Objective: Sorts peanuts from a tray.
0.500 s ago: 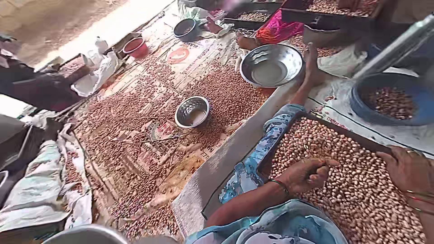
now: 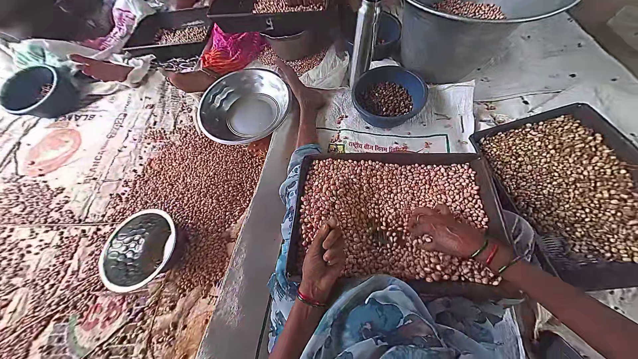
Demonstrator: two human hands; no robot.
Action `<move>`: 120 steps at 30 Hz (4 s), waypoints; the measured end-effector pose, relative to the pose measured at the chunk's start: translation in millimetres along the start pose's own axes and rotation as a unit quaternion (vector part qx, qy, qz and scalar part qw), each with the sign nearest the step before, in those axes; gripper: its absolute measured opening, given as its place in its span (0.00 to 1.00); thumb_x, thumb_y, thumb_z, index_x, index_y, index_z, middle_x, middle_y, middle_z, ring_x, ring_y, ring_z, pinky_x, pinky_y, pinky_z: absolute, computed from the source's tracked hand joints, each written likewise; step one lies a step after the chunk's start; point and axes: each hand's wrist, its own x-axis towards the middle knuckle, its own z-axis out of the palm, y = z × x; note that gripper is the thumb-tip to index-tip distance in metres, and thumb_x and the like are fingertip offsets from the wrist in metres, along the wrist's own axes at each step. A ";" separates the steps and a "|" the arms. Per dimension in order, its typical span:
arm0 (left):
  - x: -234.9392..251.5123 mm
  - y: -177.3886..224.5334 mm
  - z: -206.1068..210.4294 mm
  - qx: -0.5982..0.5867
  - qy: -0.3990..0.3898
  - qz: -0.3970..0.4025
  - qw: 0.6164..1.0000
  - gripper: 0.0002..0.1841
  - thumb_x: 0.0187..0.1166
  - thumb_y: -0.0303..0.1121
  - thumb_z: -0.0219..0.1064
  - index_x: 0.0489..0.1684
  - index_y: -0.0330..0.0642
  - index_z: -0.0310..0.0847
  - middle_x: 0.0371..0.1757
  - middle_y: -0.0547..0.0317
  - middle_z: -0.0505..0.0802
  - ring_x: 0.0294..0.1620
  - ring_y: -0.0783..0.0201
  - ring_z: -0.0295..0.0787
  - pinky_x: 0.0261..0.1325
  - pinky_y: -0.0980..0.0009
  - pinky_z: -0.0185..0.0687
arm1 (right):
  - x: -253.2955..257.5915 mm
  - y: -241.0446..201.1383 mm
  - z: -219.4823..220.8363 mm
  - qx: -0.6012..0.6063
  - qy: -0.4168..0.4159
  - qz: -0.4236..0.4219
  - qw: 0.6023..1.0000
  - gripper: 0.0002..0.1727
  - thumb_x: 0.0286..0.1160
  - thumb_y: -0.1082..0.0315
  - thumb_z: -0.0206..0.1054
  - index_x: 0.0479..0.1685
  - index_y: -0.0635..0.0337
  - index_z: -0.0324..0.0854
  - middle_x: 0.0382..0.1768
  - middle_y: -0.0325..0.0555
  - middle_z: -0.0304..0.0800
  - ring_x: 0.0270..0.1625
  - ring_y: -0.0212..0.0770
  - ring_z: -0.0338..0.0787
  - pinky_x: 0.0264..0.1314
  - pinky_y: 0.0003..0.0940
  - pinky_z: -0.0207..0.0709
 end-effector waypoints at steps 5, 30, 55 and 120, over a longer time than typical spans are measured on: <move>-30.6 -5.2 -0.7 0.096 -0.051 -0.115 0.987 0.10 0.82 0.39 0.66 0.45 0.45 0.91 0.22 0.76 0.87 0.19 0.85 0.81 0.24 0.90 0.74 | -24.0 18.4 -3.9 -0.048 0.321 0.052 0.944 0.10 0.68 0.77 0.74 0.46 0.64 0.93 0.54 0.66 0.91 0.64 0.74 0.84 0.59 0.76 0.68; -54.5 -0.3 -14.9 0.288 -0.150 -0.234 0.916 0.17 0.90 0.43 0.55 0.59 0.46 0.89 0.25 0.79 0.89 0.24 0.91 0.78 0.30 0.94 0.70 | 115.3 2.4 -11.0 0.127 0.254 0.053 0.957 0.32 0.74 0.60 0.76 0.76 0.65 0.79 0.76 0.67 0.77 0.80 0.72 0.71 0.71 0.79 0.60; -24.3 9.1 -4.6 0.074 0.019 -0.100 0.992 0.10 0.82 0.36 0.66 0.43 0.40 0.90 0.21 0.71 0.87 0.19 0.81 0.83 0.23 0.88 0.77 | 37.4 24.3 -25.5 0.096 0.387 0.062 0.915 0.20 0.82 0.70 0.66 0.69 0.71 0.81 0.68 0.68 0.85 0.71 0.68 0.83 0.75 0.62 0.70; 4.5 -14.7 33.4 0.206 0.217 -0.103 0.949 0.26 0.96 0.34 0.31 0.41 0.38 0.80 0.27 0.64 0.88 0.14 0.81 0.76 0.17 0.90 0.71 | 58.6 -13.3 14.9 -0.008 0.220 0.023 0.975 0.05 0.74 0.73 0.73 0.39 0.67 0.91 0.38 0.62 0.91 0.45 0.63 0.92 0.47 0.59 0.82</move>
